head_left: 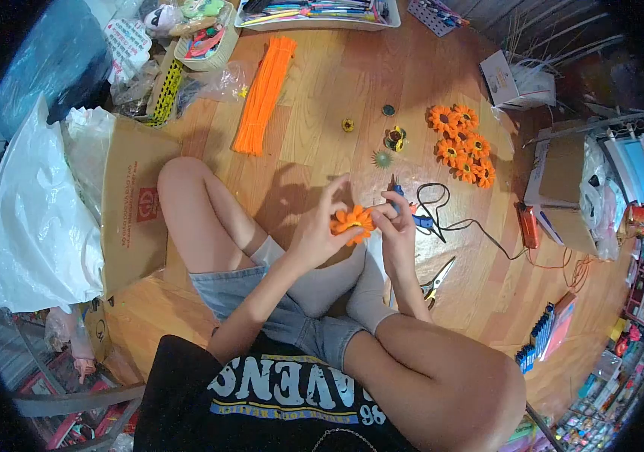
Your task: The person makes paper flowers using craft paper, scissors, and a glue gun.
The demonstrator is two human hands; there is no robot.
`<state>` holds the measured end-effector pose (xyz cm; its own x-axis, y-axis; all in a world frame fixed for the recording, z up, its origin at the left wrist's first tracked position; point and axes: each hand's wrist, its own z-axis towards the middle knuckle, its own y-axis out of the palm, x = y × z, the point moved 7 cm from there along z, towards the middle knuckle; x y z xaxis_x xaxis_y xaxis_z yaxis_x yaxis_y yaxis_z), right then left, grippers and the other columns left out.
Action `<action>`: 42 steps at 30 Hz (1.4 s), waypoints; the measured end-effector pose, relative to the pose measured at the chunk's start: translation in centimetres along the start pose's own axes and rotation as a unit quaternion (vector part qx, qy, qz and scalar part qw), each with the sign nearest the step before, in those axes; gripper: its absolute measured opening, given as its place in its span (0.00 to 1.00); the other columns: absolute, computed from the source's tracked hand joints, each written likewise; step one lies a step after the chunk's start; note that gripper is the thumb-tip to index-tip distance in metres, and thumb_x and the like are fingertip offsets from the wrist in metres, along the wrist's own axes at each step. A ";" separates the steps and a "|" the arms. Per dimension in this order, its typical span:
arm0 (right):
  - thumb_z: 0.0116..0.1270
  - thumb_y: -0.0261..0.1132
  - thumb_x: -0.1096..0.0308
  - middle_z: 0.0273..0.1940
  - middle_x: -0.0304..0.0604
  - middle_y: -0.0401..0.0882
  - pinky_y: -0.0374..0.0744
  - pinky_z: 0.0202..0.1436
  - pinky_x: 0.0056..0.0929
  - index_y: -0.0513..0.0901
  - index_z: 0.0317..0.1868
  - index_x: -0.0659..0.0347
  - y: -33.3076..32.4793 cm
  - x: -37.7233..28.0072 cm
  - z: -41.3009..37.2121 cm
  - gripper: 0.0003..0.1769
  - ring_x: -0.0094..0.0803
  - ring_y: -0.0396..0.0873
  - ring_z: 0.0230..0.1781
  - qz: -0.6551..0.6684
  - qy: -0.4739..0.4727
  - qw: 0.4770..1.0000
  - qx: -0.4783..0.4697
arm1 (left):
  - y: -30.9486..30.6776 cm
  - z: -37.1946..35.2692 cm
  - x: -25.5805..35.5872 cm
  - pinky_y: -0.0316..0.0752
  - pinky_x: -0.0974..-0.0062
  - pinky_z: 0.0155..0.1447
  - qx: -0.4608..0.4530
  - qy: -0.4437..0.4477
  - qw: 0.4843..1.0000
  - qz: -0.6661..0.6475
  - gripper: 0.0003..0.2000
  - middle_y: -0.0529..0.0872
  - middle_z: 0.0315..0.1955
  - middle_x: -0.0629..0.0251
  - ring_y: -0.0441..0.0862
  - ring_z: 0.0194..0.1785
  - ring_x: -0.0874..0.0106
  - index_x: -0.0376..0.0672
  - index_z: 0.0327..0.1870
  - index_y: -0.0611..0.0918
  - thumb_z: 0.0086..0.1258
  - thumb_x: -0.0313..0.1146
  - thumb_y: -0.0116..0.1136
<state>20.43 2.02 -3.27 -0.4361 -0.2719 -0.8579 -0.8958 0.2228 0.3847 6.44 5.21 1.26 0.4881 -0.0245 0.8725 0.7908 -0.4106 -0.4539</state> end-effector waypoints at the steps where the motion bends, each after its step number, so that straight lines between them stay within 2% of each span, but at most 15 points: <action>1: 0.63 0.61 0.78 0.37 0.40 0.81 0.69 0.51 0.23 0.66 0.57 0.62 -0.2 0.0 0.1 0.22 0.23 0.76 0.41 0.034 -0.011 0.999 0.010 | -0.1 0.1 -0.6 0.77 0.74 0.44 0.031 0.006 0.994 -0.100 0.38 0.83 0.35 0.57 0.84 0.40 0.67 0.45 0.67 0.57 0.56 0.26 0.66; 2: 0.63 0.61 0.78 0.37 0.41 0.81 0.69 0.51 0.22 0.66 0.57 0.62 -0.4 -0.1 0.1 0.22 0.23 0.76 0.40 0.069 -0.021 0.997 0.021 | -0.1 0.1 -1.1 0.77 0.76 0.45 0.061 0.012 0.978 -0.199 0.39 0.82 0.36 0.58 0.83 0.41 0.70 0.44 0.67 0.55 0.57 0.25 0.66; 7: 0.63 0.61 0.77 0.36 0.41 0.81 0.70 0.50 0.23 0.67 0.56 0.62 0.5 -0.8 -0.3 0.22 0.23 0.77 0.39 0.084 -0.005 0.996 0.044 | 0.5 0.0 -1.2 0.76 0.77 0.43 0.083 0.056 0.951 -0.293 0.39 0.81 0.35 0.60 0.81 0.40 0.72 0.45 0.69 0.53 0.58 0.20 0.62; 12: 0.63 0.62 0.75 0.34 0.40 0.80 0.72 0.46 0.22 0.68 0.56 0.61 -0.6 0.3 -0.1 0.21 0.23 0.78 0.39 0.019 -0.016 0.999 0.035 | 0.9 -0.2 -1.7 0.76 0.79 0.47 0.037 -0.049 0.941 -0.332 0.41 0.83 0.35 0.57 0.82 0.41 0.74 0.43 0.70 0.52 0.57 0.18 0.63; 13: 0.63 0.63 0.75 0.34 0.40 0.80 0.73 0.45 0.22 0.69 0.55 0.61 -0.7 1.2 0.0 0.21 0.23 0.78 0.38 0.062 0.028 0.997 0.036 | 0.9 -0.2 -1.6 0.76 0.79 0.47 0.034 -0.046 0.942 -0.329 0.41 0.83 0.35 0.57 0.82 0.41 0.74 0.43 0.70 0.52 0.57 0.18 0.63; 15: 0.63 0.63 0.74 0.35 0.41 0.80 0.73 0.44 0.22 0.70 0.54 0.61 -0.8 2.6 -0.1 0.19 0.24 0.78 0.37 0.138 0.092 0.985 0.045 | 1.4 -0.3 -2.0 0.77 0.79 0.47 0.020 -0.077 0.939 -0.335 0.36 0.84 0.37 0.56 0.82 0.41 0.74 0.40 0.68 0.60 0.56 0.17 0.63; 22: 0.68 0.58 0.66 0.44 0.42 0.78 0.74 0.46 0.24 0.70 0.55 0.62 -0.7 1.9 -0.2 0.17 0.25 0.76 0.44 0.077 0.074 0.990 0.095 | 1.8 1.3 -6.2 0.77 0.78 0.48 -0.048 -0.075 0.938 -0.335 0.23 0.83 0.43 0.60 0.81 0.45 0.74 0.33 0.58 0.72 0.62 0.23 0.61; 24: 0.71 0.55 0.61 0.51 0.45 0.76 0.72 0.51 0.30 0.70 0.56 0.59 -0.7 2.0 0.0 0.17 0.29 0.75 0.48 -0.032 0.063 0.996 0.057 | 2.1 0.8 -6.4 0.78 0.77 0.49 -0.089 -0.162 0.872 -0.452 0.18 0.82 0.46 0.61 0.82 0.45 0.73 0.33 0.55 0.74 0.65 0.25 0.58; 25: 0.71 0.55 0.61 0.51 0.45 0.76 0.72 0.51 0.30 0.70 0.56 0.59 -1.1 2.5 0.2 0.17 0.29 0.75 0.48 -0.030 0.062 0.996 0.061 | 1.8 0.7 -6.2 0.76 0.78 0.49 -0.076 -0.173 0.865 -0.464 0.13 0.84 0.41 0.62 0.81 0.44 0.74 0.32 0.48 0.78 0.64 0.26 0.60; 28: 0.69 0.56 0.62 0.50 0.44 0.77 0.72 0.51 0.32 0.74 0.52 0.59 -1.4 3.2 1.0 0.15 0.34 0.75 0.49 -0.079 0.075 0.994 0.020 | 1.5 1.3 -7.3 0.75 0.78 0.50 -0.027 -0.129 0.878 -0.460 0.12 0.84 0.40 0.62 0.81 0.43 0.74 0.30 0.46 0.79 0.63 0.24 0.60; 29: 0.67 0.57 0.65 0.45 0.45 0.77 0.71 0.50 0.34 0.74 0.49 0.61 -1.7 1.2 1.7 0.13 0.36 0.74 0.45 -0.311 -0.042 0.949 0.035 | 1.7 1.2 -7.7 0.75 0.78 0.50 -0.032 -0.128 0.879 -0.458 0.12 0.84 0.40 0.62 0.81 0.43 0.74 0.30 0.46 0.79 0.63 0.24 0.60; 31: 0.60 0.58 0.72 0.37 0.46 0.76 0.69 0.47 0.39 0.76 0.43 0.62 0.0 -2.7 2.5 0.11 0.42 0.72 0.40 -0.644 -0.297 0.701 0.073 | 1.0 1.3 -7.9 0.75 0.78 0.49 0.001 -0.128 0.887 -0.443 0.11 0.84 0.39 0.62 0.81 0.43 0.75 0.29 0.45 0.79 0.62 0.22 0.60; 32: 0.60 0.58 0.72 0.37 0.46 0.76 0.69 0.47 0.39 0.76 0.43 0.62 -0.4 -3.0 3.9 0.11 0.42 0.72 0.40 -0.644 -0.297 0.701 0.074 | 0.8 1.2 -7.9 0.75 0.78 0.49 0.000 -0.128 0.888 -0.442 0.11 0.84 0.39 0.62 0.81 0.43 0.75 0.29 0.45 0.79 0.62 0.22 0.60; 34: 0.59 0.57 0.71 0.38 0.43 0.77 0.68 0.49 0.38 0.76 0.43 0.61 -0.1 -2.4 6.3 0.11 0.37 0.72 0.44 -0.778 -0.316 0.539 0.065 | 0.1 1.0 -8.4 0.75 0.79 0.49 0.033 -0.145 0.894 -0.423 0.11 0.84 0.39 0.62 0.81 0.42 0.75 0.30 0.45 0.79 0.61 0.21 0.60; 42: 0.56 0.57 0.70 0.38 0.42 0.77 0.69 0.47 0.36 0.78 0.39 0.59 0.0 -0.7 11.9 0.10 0.34 0.73 0.45 -0.853 -0.266 0.448 0.011 | -1.5 1.3 -7.8 0.74 0.81 0.48 0.050 -0.101 0.904 -0.412 0.09 0.83 0.38 0.66 0.80 0.41 0.77 0.33 0.42 0.80 0.62 0.21 0.59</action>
<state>21.76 13.36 -6.70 0.9701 0.1970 0.1417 0.1182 0.1261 -0.9849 1.94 7.15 -5.11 -0.2331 0.4239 0.8752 0.9411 -0.1282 0.3128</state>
